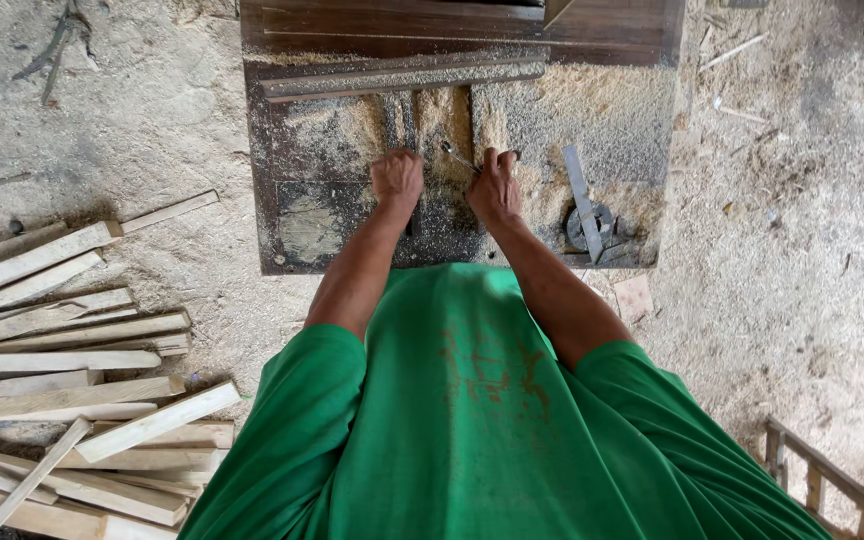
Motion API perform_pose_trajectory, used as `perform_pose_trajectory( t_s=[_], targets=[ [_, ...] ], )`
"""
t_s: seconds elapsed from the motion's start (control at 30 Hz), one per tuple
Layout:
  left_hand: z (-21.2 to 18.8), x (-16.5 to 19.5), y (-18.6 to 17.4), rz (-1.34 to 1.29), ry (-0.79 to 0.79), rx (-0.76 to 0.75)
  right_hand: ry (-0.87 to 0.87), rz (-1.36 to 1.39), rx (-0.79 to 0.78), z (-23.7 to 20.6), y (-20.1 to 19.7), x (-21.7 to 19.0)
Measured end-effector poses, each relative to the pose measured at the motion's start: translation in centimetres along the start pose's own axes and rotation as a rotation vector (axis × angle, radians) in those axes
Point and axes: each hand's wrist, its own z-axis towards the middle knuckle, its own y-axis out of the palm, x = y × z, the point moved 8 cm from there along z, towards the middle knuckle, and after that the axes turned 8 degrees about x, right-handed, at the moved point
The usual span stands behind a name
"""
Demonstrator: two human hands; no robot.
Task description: The person adjusts the guide fence of a table saw, using a wrench to loosen and reposition the metal fence on the saw table, then feeds a long wooden plank forward through the saw with both hands, guiding it along the fence as it is cut.
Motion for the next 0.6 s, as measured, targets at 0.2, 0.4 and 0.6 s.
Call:
perform_pose_trajectory(
  t_s=[0.2,0.4,0.6],
  targets=[
    [-1.0,3.7,-4.7,-0.024,0.017,0.313,-0.189,0.081,0.152,0.7,-3.2,-0.2],
    [-2.2,7.0,-4.1,-0.031,-0.052,0.271,-0.284,0.136,0.091,1.8,-3.6,2.1],
    [-4.8,8.4,-2.2,-0.208,-0.209,0.255,-0.458,0.133,-0.010,1.9,-3.5,2.6]
  ],
)
